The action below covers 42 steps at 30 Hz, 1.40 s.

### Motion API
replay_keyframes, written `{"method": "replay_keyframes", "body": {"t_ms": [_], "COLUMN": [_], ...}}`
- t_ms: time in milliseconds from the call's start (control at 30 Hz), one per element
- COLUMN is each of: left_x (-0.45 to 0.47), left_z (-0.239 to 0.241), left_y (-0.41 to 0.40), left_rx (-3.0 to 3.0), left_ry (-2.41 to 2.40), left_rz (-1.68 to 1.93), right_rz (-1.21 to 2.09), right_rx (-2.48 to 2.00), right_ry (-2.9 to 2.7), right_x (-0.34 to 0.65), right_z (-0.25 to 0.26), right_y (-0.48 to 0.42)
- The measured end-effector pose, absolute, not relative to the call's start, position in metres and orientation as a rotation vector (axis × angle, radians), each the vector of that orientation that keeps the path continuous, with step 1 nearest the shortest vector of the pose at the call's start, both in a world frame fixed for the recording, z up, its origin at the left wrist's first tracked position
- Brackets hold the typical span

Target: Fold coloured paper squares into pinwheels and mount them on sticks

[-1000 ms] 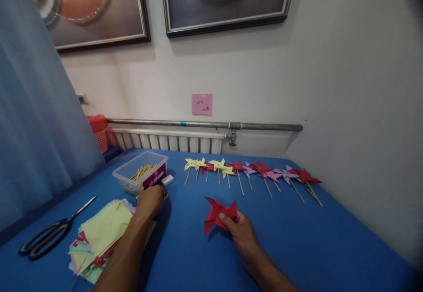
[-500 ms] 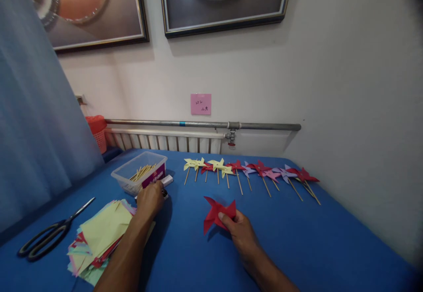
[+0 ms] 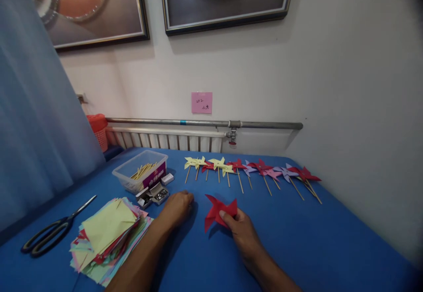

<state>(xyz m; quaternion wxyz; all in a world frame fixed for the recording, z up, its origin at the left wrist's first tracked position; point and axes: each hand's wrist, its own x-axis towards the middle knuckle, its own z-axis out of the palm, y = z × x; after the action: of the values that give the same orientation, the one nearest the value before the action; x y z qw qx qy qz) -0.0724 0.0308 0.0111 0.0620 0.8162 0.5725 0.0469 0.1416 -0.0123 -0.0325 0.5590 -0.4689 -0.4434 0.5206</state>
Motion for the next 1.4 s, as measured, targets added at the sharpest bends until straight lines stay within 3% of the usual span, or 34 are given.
{"method": "replay_keyframes", "body": {"t_ms": [1067, 1200, 1400], "left_x": [-0.073, -0.073, -0.045], "left_z": [0.005, 0.013, 0.03], "left_y": [0.032, 0.029, 0.003], "left_rx": [2.47, 2.387, 2.166], "left_ry": [1.68, 1.63, 1.16], "left_rz": [0.18, 0.439, 0.909], "right_rz": [1.192, 1.203, 1.18], "right_rx": [-1.119, -1.106, -1.133], "right_ry": [-1.01, -0.991, -1.003], "right_x": [0.142, 0.141, 0.141], "right_z": [-0.045, -0.038, -0.034], "right_y": [-0.004, -0.006, -0.007]}}
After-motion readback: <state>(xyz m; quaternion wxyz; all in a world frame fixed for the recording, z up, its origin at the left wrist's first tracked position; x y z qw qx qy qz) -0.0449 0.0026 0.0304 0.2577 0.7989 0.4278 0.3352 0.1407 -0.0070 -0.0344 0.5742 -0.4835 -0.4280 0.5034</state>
